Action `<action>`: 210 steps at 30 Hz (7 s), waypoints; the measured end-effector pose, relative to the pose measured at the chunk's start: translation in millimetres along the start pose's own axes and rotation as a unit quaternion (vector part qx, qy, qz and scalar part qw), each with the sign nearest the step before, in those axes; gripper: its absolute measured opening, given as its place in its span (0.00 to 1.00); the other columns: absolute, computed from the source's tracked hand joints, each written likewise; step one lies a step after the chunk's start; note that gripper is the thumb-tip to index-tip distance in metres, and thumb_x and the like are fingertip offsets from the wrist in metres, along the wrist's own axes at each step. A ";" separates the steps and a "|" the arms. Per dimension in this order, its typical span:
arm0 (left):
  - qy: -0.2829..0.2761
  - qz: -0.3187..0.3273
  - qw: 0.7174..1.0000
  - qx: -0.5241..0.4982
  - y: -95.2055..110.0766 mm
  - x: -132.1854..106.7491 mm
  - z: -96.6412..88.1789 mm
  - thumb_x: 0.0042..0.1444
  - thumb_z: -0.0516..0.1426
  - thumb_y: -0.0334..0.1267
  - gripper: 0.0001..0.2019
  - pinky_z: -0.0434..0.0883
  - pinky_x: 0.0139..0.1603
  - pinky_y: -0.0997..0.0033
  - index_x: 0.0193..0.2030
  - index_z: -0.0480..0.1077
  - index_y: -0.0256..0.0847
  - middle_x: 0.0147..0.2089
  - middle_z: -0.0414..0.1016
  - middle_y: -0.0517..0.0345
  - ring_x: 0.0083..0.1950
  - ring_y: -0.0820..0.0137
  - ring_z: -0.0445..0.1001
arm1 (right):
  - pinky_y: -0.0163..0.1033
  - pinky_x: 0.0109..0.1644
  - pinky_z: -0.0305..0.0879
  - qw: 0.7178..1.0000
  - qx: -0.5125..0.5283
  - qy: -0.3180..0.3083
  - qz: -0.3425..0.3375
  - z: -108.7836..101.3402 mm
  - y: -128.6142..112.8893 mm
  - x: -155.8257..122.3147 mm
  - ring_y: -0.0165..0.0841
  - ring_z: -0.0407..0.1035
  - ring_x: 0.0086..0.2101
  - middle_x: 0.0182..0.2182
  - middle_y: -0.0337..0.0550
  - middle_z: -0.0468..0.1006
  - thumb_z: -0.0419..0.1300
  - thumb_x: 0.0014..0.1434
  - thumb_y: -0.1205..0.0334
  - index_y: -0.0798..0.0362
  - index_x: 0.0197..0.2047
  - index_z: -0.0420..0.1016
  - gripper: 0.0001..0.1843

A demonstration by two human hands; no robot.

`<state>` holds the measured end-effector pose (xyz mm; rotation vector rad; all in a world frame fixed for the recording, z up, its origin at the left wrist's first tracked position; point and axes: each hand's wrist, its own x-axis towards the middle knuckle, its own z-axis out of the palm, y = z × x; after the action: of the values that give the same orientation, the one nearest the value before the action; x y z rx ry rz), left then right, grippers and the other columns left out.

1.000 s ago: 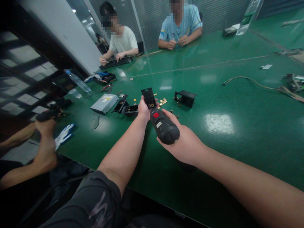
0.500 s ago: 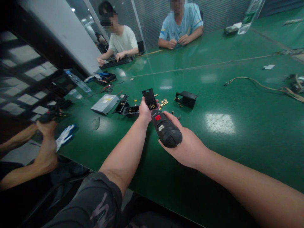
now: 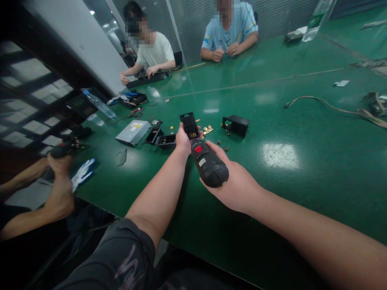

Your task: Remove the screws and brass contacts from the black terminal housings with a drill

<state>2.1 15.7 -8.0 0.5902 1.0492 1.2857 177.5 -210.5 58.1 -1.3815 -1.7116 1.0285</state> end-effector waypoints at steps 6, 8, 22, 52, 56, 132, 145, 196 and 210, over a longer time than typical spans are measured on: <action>0.002 -0.003 1.000 -0.009 -1.1 1.9 -0.7 0.83 0.47 0.60 0.34 0.80 0.40 0.64 0.63 0.84 0.34 0.36 0.87 0.49 0.31 0.64 0.84 | 0.61 0.56 0.82 1.000 -0.006 0.002 -0.001 0.2 -0.4 0.1 0.56 0.89 0.46 0.50 0.53 0.93 0.69 0.66 0.49 0.48 0.91 0.51 0.57; 0.005 0.000 1.000 -0.007 -2.1 3.1 -1.7 0.83 0.47 0.61 0.34 0.81 0.41 0.64 0.64 0.84 0.35 0.36 0.88 0.48 0.31 0.64 0.84 | 0.60 0.55 0.82 1.000 -0.009 0.006 -0.003 0.4 0.2 -0.2 0.56 0.89 0.46 0.49 0.52 0.93 0.69 0.66 0.49 0.48 0.90 0.51 0.57; -0.010 0.001 1.000 -0.001 -1.4 1.0 -1.0 0.83 0.45 0.61 0.34 0.79 0.39 0.66 0.62 0.83 0.36 0.36 0.87 0.50 0.30 0.66 0.84 | 0.58 0.55 0.83 1.000 -0.007 0.001 -0.008 0.4 3.1 -0.6 0.53 0.89 0.45 0.49 0.50 0.93 0.70 0.67 0.50 0.46 0.91 0.49 0.57; 0.006 -0.008 1.000 -0.006 1.1 -3.1 1.3 0.82 0.47 0.61 0.33 0.80 0.41 0.65 0.63 0.83 0.36 0.35 0.87 0.50 0.30 0.65 0.83 | 0.63 0.57 0.83 1.000 -0.006 0.001 -0.001 -0.3 0.1 -0.5 0.56 0.89 0.47 0.52 0.53 0.93 0.70 0.66 0.50 0.46 0.91 0.50 0.57; 0.009 -0.010 1.000 -0.011 -0.2 -1.2 -0.2 0.81 0.49 0.64 0.34 0.80 0.43 0.63 0.64 0.84 0.37 0.37 0.87 0.49 0.32 0.64 0.84 | 0.62 0.57 0.82 1.000 -0.005 0.002 -0.004 -0.2 -0.3 -0.5 0.56 0.89 0.47 0.51 0.53 0.93 0.70 0.66 0.50 0.47 0.91 0.50 0.57; 0.005 -0.003 1.000 -0.007 -1.5 -0.1 -0.9 0.81 0.48 0.63 0.34 0.81 0.42 0.63 0.64 0.83 0.36 0.37 0.88 0.49 0.32 0.64 0.85 | 0.62 0.57 0.82 1.000 -0.011 0.001 -0.003 0.0 0.1 -0.3 0.56 0.89 0.48 0.54 0.55 0.92 0.69 0.66 0.48 0.47 0.91 0.50 0.57; 0.004 -0.010 1.000 -0.013 -1.7 0.1 -0.8 0.82 0.48 0.63 0.34 0.81 0.42 0.65 0.64 0.83 0.36 0.36 0.87 0.50 0.32 0.65 0.84 | 0.63 0.58 0.82 1.000 -0.009 -0.002 -0.005 -0.5 2.8 -1.5 0.56 0.89 0.47 0.52 0.53 0.93 0.69 0.68 0.49 0.47 0.91 0.48 0.57; 0.009 -0.013 1.000 -0.017 -1.6 1.1 -0.5 0.81 0.49 0.65 0.35 0.81 0.42 0.64 0.64 0.84 0.37 0.37 0.87 0.49 0.32 0.64 0.85 | 0.62 0.57 0.83 1.000 0.002 0.013 -0.016 1.0 2.2 -1.0 0.56 0.90 0.48 0.51 0.51 0.93 0.71 0.66 0.51 0.44 0.90 0.53 0.55; 0.023 -0.017 0.999 -0.020 -0.5 -0.9 1.7 0.80 0.50 0.67 0.35 0.81 0.43 0.64 0.65 0.83 0.37 0.37 0.88 0.49 0.33 0.63 0.86 | 0.65 0.58 0.82 1.000 0.001 0.003 0.003 0.4 0.1 -1.1 0.57 0.89 0.49 0.52 0.53 0.92 0.70 0.66 0.50 0.44 0.90 0.51 0.56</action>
<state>3.9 15.1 -7.4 0.5136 1.0645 1.2929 177.4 -211.6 57.9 -1.3874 -1.7029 1.0273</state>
